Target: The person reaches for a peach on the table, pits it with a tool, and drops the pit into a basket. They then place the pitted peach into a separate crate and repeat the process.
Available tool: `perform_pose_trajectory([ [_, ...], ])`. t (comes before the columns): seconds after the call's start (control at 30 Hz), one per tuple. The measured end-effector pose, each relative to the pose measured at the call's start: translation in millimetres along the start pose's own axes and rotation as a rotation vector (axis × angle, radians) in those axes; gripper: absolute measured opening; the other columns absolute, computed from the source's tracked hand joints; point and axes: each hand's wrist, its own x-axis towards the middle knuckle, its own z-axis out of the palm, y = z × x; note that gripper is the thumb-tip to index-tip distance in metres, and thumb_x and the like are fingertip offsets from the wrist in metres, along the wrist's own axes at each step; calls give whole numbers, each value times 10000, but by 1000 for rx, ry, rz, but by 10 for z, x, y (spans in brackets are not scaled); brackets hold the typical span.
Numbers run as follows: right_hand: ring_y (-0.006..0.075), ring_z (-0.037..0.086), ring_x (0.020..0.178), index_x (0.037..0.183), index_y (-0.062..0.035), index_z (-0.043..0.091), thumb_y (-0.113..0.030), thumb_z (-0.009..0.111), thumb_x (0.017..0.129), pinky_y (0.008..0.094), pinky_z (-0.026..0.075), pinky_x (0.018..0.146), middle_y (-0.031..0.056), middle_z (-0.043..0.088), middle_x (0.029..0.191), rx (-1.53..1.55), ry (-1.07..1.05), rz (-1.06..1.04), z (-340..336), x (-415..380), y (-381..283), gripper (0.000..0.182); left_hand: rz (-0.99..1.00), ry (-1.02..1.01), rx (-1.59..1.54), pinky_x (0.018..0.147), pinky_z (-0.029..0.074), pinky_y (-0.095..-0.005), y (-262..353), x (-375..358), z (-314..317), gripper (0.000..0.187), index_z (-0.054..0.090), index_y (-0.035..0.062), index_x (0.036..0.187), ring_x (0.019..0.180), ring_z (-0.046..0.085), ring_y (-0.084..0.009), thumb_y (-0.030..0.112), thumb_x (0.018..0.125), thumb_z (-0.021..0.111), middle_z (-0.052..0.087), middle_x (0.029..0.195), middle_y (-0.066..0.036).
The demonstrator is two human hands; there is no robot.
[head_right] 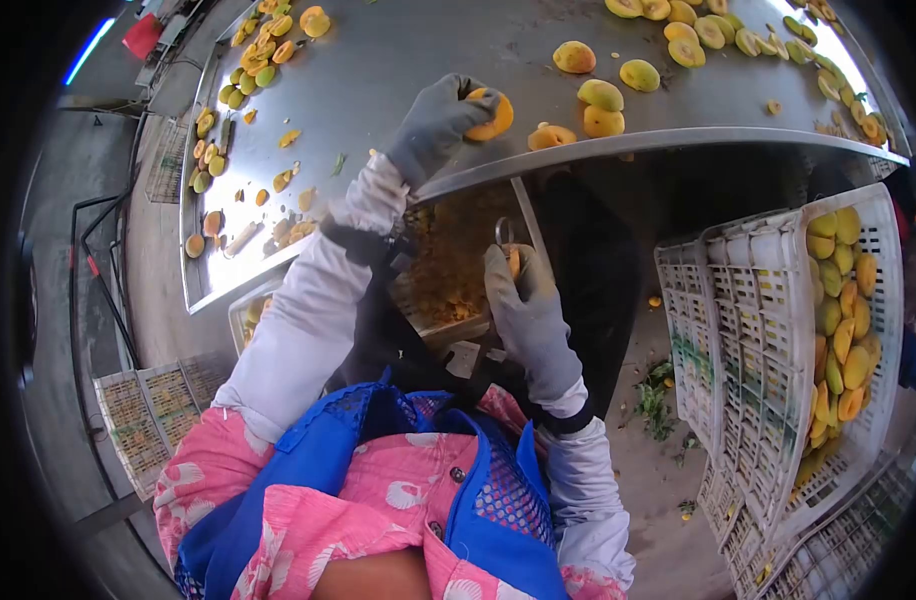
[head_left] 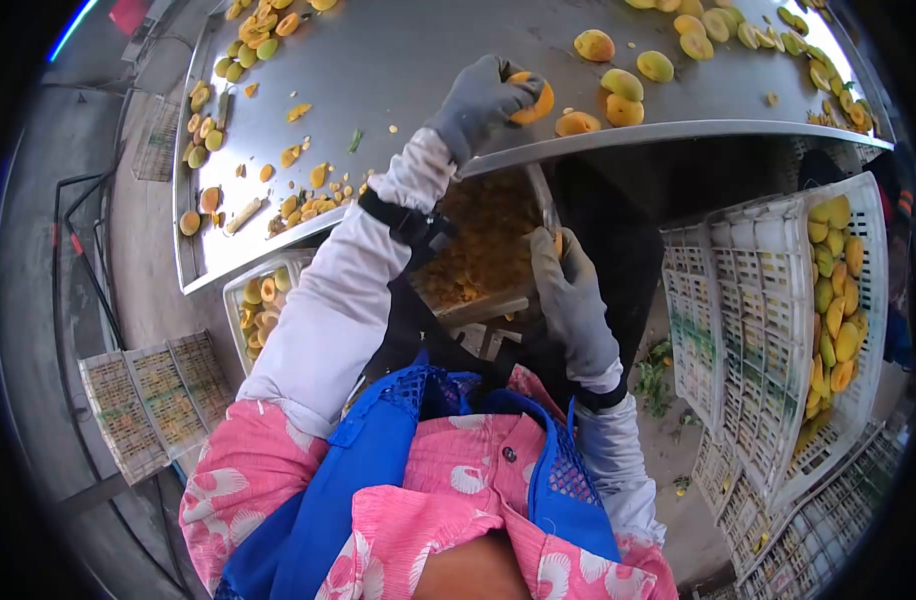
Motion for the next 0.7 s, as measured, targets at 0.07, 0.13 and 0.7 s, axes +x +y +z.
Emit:
perform_pose_trajectory([
  [0.07,29,454,507,1028,-68,554,-268,526,1003,219,387,464,-21,514,642,13,-88,17,180,-32,-48,203,87,-91,-185,752,545,-286,-3,-494,-64,384,558,-10,1175,914,619,-164,255,917,660,623,1003,-95],
  [0.13,26,453,482,983,-78,553,-290,516,1008,213,366,435,-24,506,618,-24,-60,-92,393,-69,-36,217,131,-137,-207,774,539,-283,-42,-897,-108,401,546,-14,1208,925,617,-162,241,919,656,617,1042,-103],
  [0.7,280,628,607,997,22,570,-236,535,994,368,476,576,165,620,708,-520,51,-622,1064,-575,121,261,443,203,-229,728,512,-270,80,-2225,-263,281,602,0,1032,779,604,-126,251,1008,477,659,937,-84],
])
